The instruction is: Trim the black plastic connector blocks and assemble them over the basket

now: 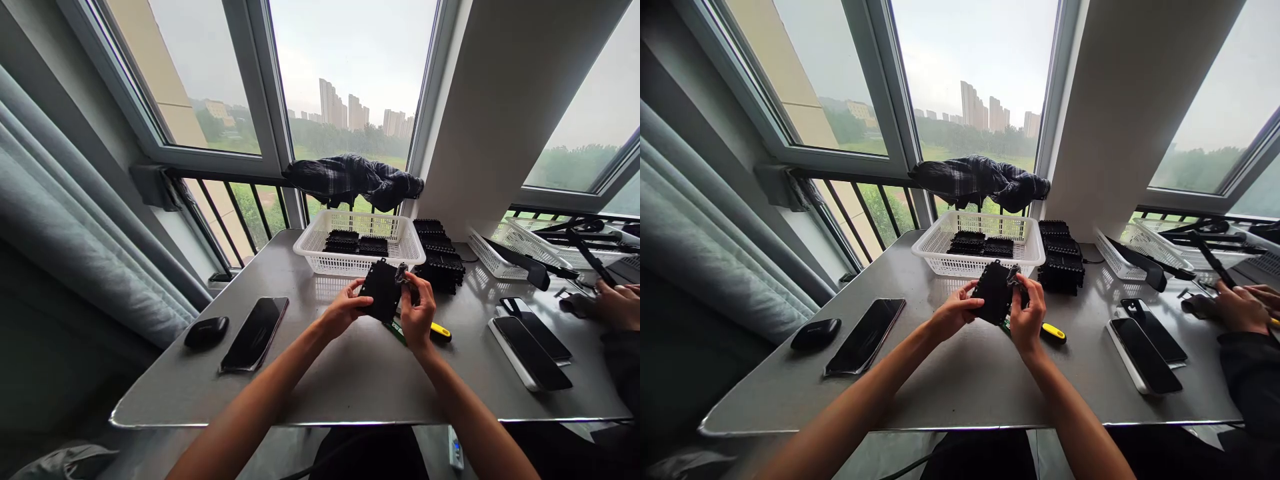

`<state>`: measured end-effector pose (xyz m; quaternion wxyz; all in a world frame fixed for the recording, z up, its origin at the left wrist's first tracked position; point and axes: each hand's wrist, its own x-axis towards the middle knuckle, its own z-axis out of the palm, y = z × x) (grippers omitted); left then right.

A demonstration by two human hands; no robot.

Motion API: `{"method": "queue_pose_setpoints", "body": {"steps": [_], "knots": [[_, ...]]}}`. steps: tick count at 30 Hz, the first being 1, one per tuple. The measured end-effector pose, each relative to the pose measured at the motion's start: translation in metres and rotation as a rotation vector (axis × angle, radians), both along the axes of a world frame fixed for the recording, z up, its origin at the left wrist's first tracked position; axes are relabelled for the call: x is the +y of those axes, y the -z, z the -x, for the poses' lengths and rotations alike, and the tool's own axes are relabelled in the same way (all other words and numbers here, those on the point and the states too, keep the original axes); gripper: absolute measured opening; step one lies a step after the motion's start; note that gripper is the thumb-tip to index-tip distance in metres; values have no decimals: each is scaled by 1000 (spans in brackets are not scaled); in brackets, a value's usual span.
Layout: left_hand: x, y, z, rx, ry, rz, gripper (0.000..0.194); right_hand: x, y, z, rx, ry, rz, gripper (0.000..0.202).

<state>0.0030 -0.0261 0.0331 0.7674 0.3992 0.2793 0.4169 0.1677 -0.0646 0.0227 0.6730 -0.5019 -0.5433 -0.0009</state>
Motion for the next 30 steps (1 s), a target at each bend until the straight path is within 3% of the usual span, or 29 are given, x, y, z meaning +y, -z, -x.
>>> {"method": "queue_pose_setpoints", "body": {"steps": [5,13,19,26,30], "knots": [[-1,9,-6,104,49,-71,64,4,6,-2,-17,-129,72,27],[-1,4,-7,98,-151,-156,54,6,4,-9,-151,-90,74,23],[-2,3,-7,174,-237,-239,53,6,7,-9,-319,-133,86,34],[-2,5,-8,208,-259,-277,50,9,6,-12,-169,-314,237,41],[-5,2,-9,208,-234,-259,51,6,6,-15,-189,-255,169,36]]}}
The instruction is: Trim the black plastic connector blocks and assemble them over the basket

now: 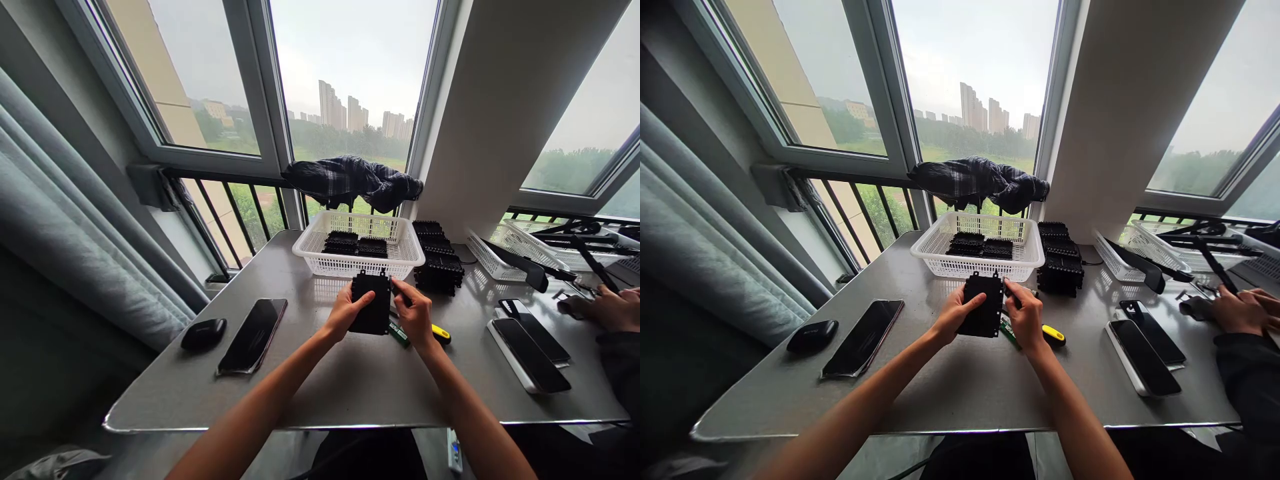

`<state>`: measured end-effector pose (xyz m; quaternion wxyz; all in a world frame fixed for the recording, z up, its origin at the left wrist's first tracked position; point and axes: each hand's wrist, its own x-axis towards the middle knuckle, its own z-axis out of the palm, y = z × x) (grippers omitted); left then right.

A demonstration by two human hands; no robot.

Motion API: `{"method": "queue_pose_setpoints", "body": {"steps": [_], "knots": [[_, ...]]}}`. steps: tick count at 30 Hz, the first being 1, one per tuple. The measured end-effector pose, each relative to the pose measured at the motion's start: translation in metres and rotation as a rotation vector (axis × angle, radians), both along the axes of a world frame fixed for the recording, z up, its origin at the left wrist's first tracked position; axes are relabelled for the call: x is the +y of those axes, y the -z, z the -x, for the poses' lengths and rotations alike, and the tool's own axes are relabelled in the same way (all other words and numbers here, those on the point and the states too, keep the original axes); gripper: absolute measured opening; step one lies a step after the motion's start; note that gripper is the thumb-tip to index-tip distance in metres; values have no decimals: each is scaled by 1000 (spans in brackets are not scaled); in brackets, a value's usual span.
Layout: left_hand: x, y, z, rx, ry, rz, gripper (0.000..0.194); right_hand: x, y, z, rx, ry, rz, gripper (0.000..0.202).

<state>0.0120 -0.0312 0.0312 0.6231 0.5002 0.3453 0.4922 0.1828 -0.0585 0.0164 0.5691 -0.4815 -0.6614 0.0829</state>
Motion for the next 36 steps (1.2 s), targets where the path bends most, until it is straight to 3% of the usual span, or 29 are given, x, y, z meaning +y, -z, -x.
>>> {"method": "queue_pose_setpoints", "body": {"steps": [7,16,21,25,33,36], "knots": [[-2,0,-3,51,-55,-27,51,-2,6,4,-243,102,-80,37],[1,1,0,84,-82,-100,48,-4,3,9,-87,188,-128,43],[0,1,0,86,-70,-99,48,-1,6,5,-211,77,-85,40],[0,0,-1,97,-57,-87,49,-1,7,3,-249,68,-69,38],[17,-9,19,-38,-244,-48,53,-6,-1,19,-185,-188,-63,32],[18,-10,21,-17,-232,-85,51,-7,-4,18,-157,-202,3,28]]}}
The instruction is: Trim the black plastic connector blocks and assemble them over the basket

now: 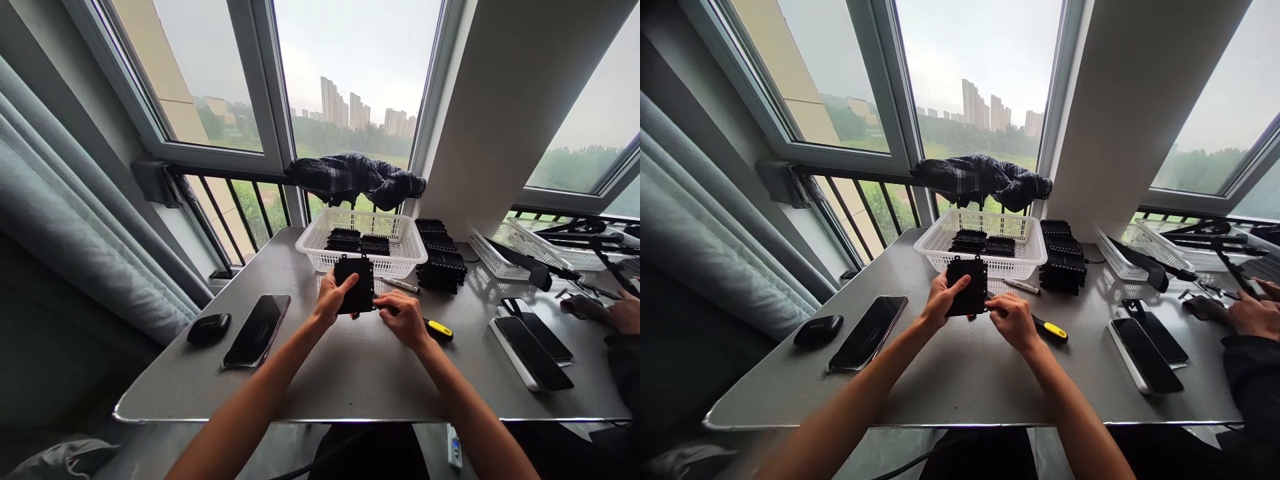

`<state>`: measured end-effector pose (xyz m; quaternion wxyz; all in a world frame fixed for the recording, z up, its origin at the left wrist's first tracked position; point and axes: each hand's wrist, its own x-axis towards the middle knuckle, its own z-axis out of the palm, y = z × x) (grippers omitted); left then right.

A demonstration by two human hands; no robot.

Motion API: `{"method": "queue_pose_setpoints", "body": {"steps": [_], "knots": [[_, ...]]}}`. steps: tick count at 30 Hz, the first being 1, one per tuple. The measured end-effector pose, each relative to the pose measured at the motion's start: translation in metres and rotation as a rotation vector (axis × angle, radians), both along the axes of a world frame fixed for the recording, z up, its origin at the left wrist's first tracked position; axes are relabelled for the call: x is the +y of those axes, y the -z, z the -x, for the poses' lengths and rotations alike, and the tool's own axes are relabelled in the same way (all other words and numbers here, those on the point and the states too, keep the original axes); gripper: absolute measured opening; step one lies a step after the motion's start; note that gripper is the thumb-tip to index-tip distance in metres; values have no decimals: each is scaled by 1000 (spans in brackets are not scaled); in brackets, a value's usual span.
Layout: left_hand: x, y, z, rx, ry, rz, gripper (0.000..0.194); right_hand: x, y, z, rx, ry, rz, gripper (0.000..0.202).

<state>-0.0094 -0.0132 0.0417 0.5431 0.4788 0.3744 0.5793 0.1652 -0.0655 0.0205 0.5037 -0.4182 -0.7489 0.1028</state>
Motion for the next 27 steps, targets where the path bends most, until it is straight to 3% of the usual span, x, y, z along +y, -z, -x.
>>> {"method": "queue_pose_setpoints", "body": {"steps": [2,4,7,10,14,18,20,23,25,27], "knots": [[0,1,-1,80,-26,-66,49,0,0,-5,15,57,57,26],[1,4,-2,177,-142,-159,45,0,1,-8,35,112,113,29],[4,9,0,327,-301,-235,30,-1,1,-7,55,4,233,28],[6,12,4,415,-291,-318,16,2,2,-3,157,-135,332,28],[2,10,4,468,-292,-490,23,11,6,-4,503,-136,454,51],[-7,10,1,584,-176,-606,22,17,10,-7,676,-333,681,50],[-8,12,-2,564,-165,-603,10,18,9,-8,693,-382,736,45],[-4,15,-7,355,-200,-489,43,19,7,-12,784,-321,734,43],[0,18,-9,181,-89,-344,55,20,8,-14,824,-232,700,44],[4,22,-10,107,111,-202,57,21,9,-16,800,-165,651,45]]}}
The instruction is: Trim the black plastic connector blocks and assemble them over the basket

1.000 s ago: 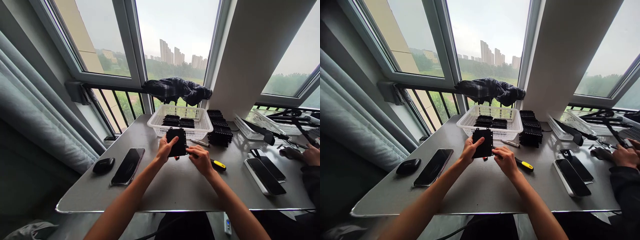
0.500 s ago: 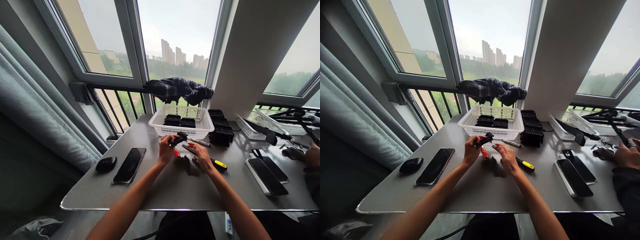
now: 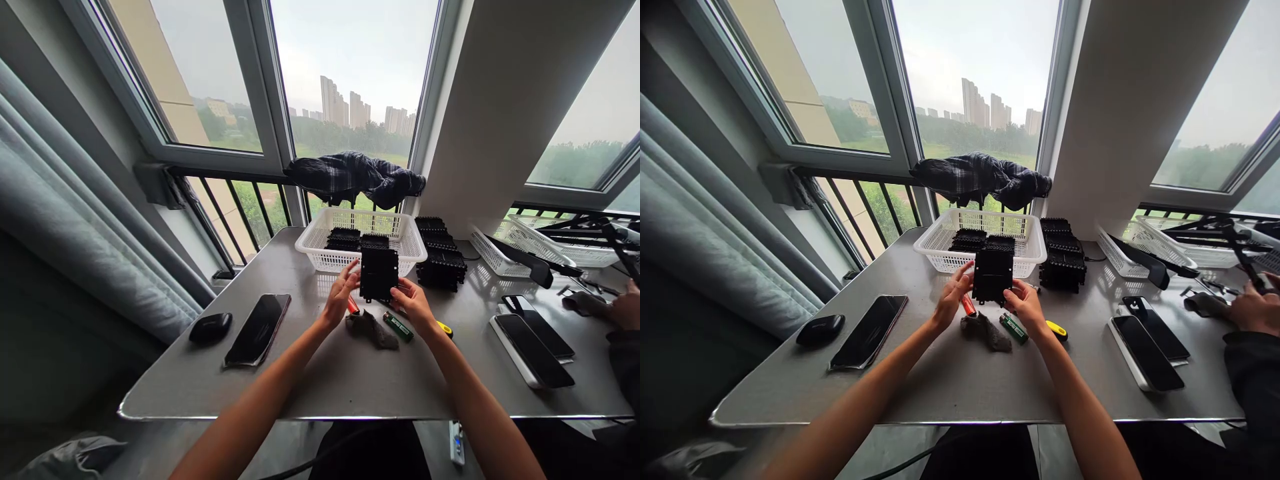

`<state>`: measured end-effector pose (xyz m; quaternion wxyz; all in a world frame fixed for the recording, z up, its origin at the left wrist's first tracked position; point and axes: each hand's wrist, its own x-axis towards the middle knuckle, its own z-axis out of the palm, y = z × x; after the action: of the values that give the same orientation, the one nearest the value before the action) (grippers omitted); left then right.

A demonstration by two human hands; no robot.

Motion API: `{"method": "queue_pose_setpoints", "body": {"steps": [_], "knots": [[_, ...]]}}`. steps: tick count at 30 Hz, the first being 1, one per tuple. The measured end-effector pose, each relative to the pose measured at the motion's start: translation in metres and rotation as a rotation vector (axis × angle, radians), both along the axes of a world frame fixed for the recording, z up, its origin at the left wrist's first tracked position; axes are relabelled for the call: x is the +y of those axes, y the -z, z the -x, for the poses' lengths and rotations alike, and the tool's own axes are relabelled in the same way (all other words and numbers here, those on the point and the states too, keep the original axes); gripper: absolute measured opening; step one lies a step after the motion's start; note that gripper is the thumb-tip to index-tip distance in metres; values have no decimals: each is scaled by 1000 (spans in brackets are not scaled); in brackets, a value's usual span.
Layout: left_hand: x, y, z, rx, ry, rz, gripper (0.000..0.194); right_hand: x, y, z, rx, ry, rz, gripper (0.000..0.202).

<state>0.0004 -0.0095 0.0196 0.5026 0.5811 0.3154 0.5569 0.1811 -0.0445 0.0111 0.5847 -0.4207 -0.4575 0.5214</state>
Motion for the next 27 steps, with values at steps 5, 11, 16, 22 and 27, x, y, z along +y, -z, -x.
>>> {"method": "queue_pose_setpoints", "body": {"steps": [5,11,16,22,27], "knots": [[1,4,1,95,107,130,58,1,2,-13,-380,154,-162,37],[3,-2,3,6,-110,94,56,9,15,-41,-1134,449,-264,29],[1,-1,2,6,-141,92,52,14,25,-39,-1415,315,-42,40],[2,2,1,8,-134,82,52,16,19,-37,-1480,333,75,39],[4,4,0,11,-138,87,51,18,21,-36,-1485,335,100,19]]}}
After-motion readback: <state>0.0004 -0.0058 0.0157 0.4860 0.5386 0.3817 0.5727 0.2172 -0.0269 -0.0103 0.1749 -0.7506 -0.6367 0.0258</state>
